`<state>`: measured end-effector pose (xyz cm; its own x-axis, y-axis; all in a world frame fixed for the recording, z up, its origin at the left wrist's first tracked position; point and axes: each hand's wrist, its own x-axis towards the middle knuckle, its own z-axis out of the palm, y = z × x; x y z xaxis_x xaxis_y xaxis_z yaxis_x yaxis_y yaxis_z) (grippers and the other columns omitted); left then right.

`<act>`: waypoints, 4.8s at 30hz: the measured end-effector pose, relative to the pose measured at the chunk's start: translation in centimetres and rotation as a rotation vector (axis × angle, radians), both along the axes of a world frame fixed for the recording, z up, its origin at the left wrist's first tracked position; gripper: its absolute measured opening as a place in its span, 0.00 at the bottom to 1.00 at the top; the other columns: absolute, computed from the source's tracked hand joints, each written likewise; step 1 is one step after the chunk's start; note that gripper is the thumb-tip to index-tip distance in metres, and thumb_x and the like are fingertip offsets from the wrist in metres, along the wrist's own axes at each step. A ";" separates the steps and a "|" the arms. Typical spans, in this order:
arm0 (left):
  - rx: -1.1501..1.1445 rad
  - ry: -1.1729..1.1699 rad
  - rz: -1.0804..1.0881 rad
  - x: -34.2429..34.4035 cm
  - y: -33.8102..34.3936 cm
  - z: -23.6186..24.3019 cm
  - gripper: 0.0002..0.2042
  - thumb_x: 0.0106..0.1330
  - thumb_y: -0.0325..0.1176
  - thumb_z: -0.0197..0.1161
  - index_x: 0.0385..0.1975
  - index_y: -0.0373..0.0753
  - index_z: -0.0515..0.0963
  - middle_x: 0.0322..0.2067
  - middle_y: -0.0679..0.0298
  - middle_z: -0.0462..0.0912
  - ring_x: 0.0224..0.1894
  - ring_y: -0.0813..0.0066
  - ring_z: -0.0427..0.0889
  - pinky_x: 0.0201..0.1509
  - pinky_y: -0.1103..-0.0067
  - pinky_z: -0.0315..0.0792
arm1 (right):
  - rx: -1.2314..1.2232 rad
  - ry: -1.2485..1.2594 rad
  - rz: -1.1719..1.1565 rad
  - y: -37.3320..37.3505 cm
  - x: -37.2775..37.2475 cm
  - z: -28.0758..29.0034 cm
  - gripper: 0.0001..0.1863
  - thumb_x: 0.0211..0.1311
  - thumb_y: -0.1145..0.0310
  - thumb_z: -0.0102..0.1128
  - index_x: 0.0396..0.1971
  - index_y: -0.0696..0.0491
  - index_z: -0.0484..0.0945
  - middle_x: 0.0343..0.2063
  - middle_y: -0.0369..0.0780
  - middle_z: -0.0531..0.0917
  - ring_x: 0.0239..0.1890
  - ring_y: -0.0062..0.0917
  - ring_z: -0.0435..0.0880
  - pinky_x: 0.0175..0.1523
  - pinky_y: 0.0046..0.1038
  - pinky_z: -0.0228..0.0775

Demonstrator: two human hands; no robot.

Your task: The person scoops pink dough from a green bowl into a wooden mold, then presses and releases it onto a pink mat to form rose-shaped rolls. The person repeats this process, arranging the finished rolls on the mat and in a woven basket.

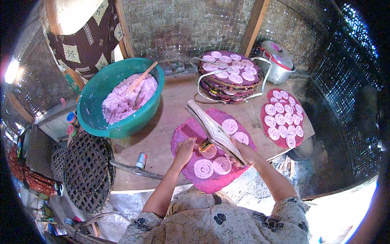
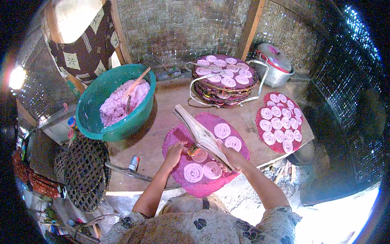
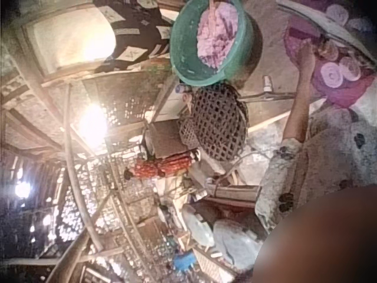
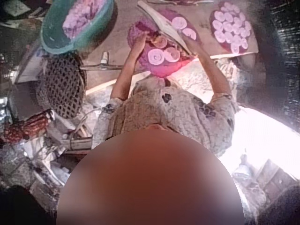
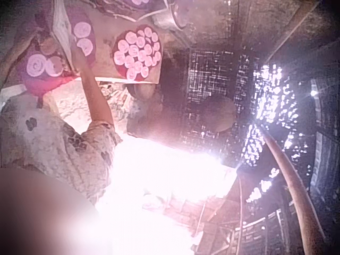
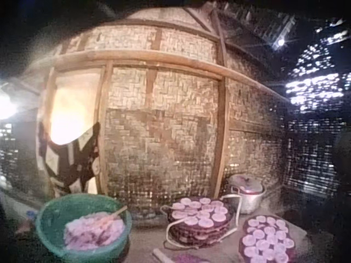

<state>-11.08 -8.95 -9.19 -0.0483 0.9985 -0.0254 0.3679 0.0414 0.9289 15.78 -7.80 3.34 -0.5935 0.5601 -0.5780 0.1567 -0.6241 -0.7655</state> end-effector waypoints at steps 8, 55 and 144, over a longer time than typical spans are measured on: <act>0.052 0.277 -0.047 1.1 -1.9 0.8 0.14 0.63 0.47 0.54 0.29 0.50 0.85 0.51 0.74 0.77 0.52 0.58 0.69 0.59 0.65 0.58 | 0.082 0.040 -0.105 -0.5 1.4 -1.0 0.34 0.65 0.35 0.35 0.30 0.53 0.73 0.13 0.35 0.71 0.10 0.20 0.67 0.14 0.24 0.57; 0.093 0.362 -0.176 -0.9 -18.3 26.6 0.03 0.56 0.31 0.56 0.28 0.41 0.75 0.19 0.66 0.72 0.22 0.74 0.75 0.31 0.77 0.71 | 1.840 0.984 0.492 -9.2 -16.9 16.2 0.35 0.65 0.42 0.42 0.61 0.56 0.60 0.42 0.48 0.75 0.43 0.45 0.77 0.44 0.42 0.69; 0.898 0.933 0.715 -40.0 -11.8 34.4 0.07 0.52 0.27 0.66 0.24 0.40 0.74 0.25 0.67 0.76 0.27 0.74 0.77 0.29 0.78 0.71 | 1.629 -1.328 1.409 14.7 -42.7 14.5 0.11 0.48 0.65 0.57 0.30 0.51 0.84 0.31 0.42 0.85 0.36 0.35 0.85 0.36 0.38 0.76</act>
